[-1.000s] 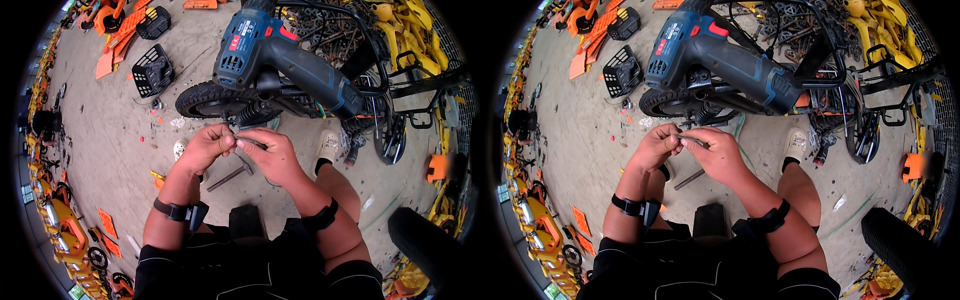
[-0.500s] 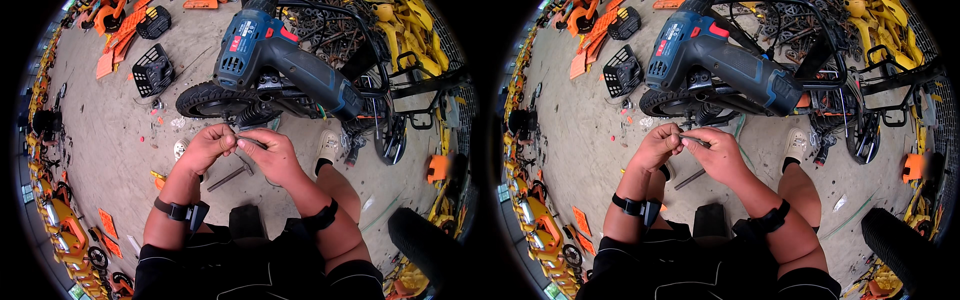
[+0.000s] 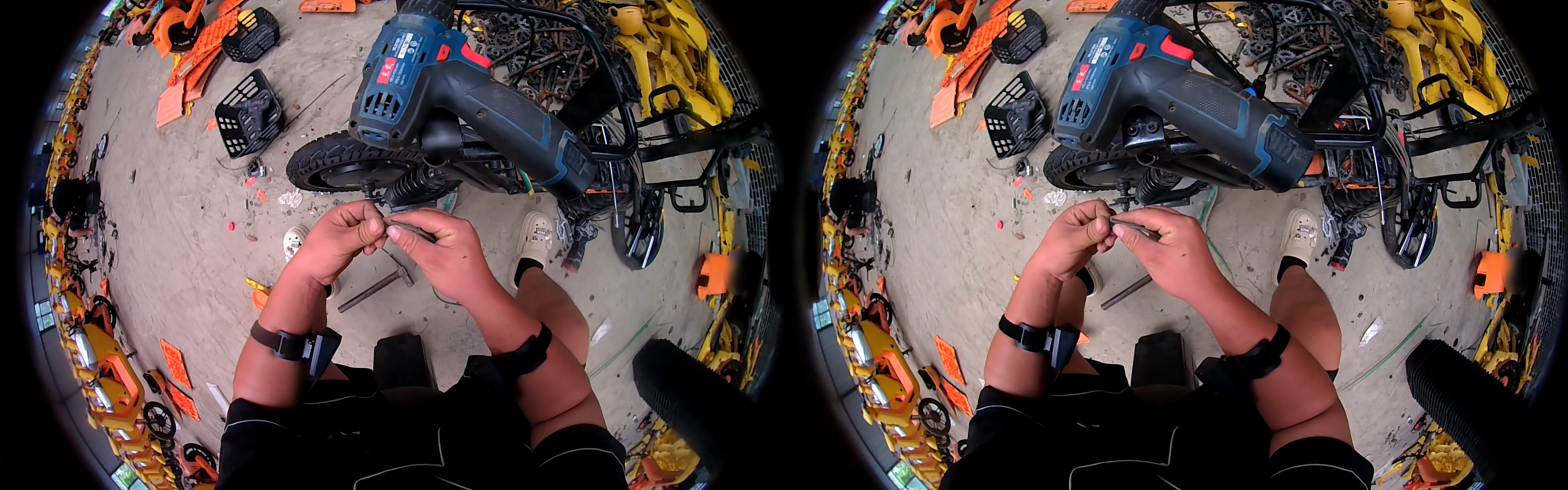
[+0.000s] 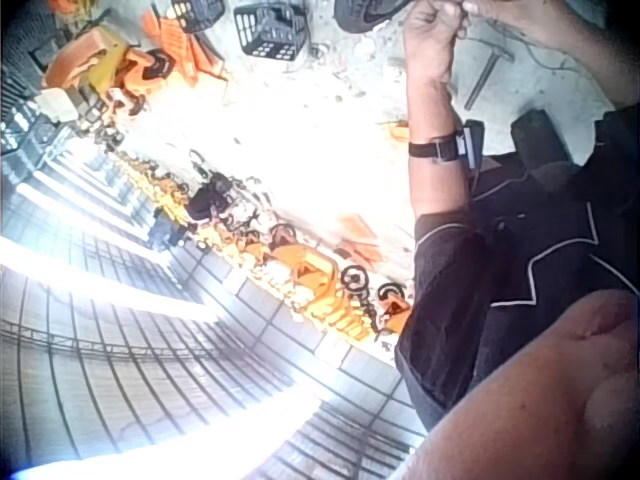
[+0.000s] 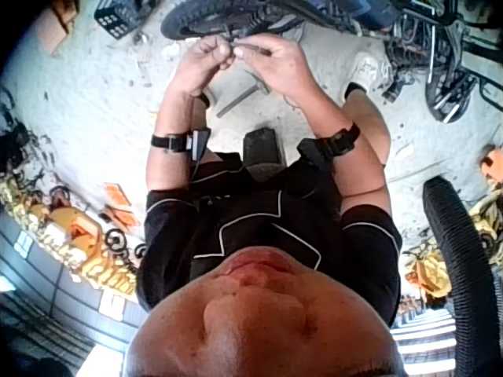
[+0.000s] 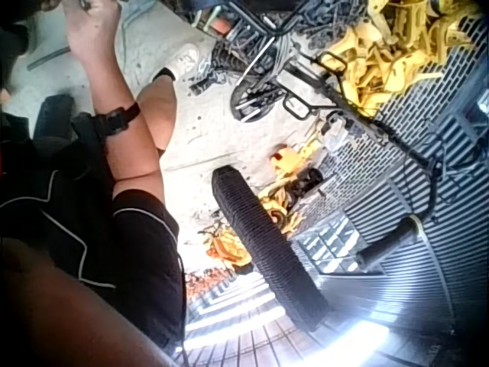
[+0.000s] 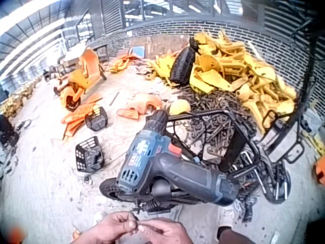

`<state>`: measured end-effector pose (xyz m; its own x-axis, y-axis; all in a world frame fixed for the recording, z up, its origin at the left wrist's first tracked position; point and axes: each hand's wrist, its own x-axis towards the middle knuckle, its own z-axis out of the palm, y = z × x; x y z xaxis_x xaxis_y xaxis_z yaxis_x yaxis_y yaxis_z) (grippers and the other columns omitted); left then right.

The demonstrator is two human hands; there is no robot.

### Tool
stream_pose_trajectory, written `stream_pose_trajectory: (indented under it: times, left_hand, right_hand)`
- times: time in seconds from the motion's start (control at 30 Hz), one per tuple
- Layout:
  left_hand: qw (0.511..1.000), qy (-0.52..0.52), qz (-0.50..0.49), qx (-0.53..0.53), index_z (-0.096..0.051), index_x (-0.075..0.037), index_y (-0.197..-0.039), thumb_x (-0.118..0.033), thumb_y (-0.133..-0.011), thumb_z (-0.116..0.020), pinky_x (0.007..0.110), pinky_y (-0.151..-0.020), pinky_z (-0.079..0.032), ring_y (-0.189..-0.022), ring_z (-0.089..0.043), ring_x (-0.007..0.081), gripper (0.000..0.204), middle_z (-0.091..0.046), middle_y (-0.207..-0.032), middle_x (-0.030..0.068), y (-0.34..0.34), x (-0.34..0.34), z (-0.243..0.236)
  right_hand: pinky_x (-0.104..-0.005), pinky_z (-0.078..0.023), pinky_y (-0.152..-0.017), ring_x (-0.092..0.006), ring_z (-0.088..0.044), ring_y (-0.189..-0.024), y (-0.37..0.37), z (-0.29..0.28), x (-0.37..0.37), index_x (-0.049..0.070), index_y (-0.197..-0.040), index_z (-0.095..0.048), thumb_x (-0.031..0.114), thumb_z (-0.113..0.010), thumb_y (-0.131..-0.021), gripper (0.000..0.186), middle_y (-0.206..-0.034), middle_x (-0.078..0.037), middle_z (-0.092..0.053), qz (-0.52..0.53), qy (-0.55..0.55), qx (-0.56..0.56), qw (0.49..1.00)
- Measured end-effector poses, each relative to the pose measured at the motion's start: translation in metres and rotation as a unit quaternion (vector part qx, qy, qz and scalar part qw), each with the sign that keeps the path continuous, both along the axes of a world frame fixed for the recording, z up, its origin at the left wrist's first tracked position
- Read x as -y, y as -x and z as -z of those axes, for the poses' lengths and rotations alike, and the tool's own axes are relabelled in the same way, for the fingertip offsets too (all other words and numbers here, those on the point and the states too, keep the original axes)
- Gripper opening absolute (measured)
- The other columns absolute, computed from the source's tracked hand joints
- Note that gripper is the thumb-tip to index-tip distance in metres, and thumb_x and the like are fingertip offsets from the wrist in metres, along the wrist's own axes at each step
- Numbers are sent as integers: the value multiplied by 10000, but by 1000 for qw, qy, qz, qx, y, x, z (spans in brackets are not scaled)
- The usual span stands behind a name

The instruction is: The person works on the rear wheel area of a scooter frame, using pliers to pull at a cable and then using a power drill on the hub area.

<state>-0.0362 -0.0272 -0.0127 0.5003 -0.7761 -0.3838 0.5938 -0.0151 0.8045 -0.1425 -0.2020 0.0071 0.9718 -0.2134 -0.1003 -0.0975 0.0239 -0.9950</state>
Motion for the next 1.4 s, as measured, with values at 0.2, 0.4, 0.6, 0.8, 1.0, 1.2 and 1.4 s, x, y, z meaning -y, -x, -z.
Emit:
stream_pose_trajectory:
  times: [0.2, 0.4, 0.6, 0.8, 1.0, 1.2, 1.4]
  left_hand:
    - [1000, -5, 2, 8, -622, -77, -851, -353, -922, -723, 234, -666, -408, -698, -494, 83, 302, -610, -788, 11, 1, -1, 0]
    - [1000, -4, 5, 4, -625, -80, -853, -351, -929, -715, 236, -671, -410, -702, -496, 83, 296, -610, -789, 8, 1, -1, 1]
    - [1000, -4, 7, 6, -626, -81, -854, -346, -929, -715, 234, -675, -408, -707, -493, 82, 289, -609, -790, 5, 2, 0, -1]
    - [1000, -9, 9, 9, -629, -81, -850, -346, -923, -723, 233, -674, -405, -705, -486, 81, 290, -611, -789, 2, 3, 0, -1]
    - [1000, -11, 12, 5, -633, -82, -847, -352, -914, -732, 234, -667, -401, -706, -483, 79, 296, -616, -787, 0, 5, -1, 3]
    - [1000, -7, 16, 7, -636, -85, -845, -358, -898, -748, 234, -665, -399, -709, -485, 78, 300, -619, -787, -4, 5, -2, 5]
    - [999, -29, 16, 25, -635, -84, -834, -358, -878, -767, 239, -663, -409, -707, -493, 81, 308, -619, -780, -7, 5, -2, 4]
  right_hand:
    - [-306, -514, -770, -191, -669, -854, 0, -2, 0, -5, -1054, -717, 115, -699, -914, 186, -948, -113, -717, -3, 0, -8, 1000]
    - [-307, -515, -765, -186, -667, -852, 1, -2, 0, -5, -1054, -717, 122, -698, -918, 187, -950, -112, -716, -3, -2, -11, 1000]
    - [-306, -516, -765, -186, -669, -859, 3, -2, 0, -5, -1059, -717, 127, -700, -919, 193, -954, -114, -715, -1, -1, -18, 1000]
    - [-303, -516, -752, -183, -666, -857, 3, 1, -1, -3, -1056, -717, 126, -702, -915, 192, -942, -111, -711, -1, 0, -17, 1000]
    - [-305, -509, -722, -177, -653, -816, 5, 3, -1, 6, -1055, -719, 134, -703, -914, 191, -906, -102, -698, -2, -8, -29, 1000]
    - [-307, -503, -695, -181, -648, -787, 6, -6, 1, 13, -1048, -726, 142, -708, -909, 190, -886, -99, -697, -7, 8, -40, 999]
    - [-308, -501, -670, -193, -648, -757, 6, -1, 0, 14, -1041, -727, 144, -716, -898, 194, -881, -108, -697, -9, 25, -29, 999]
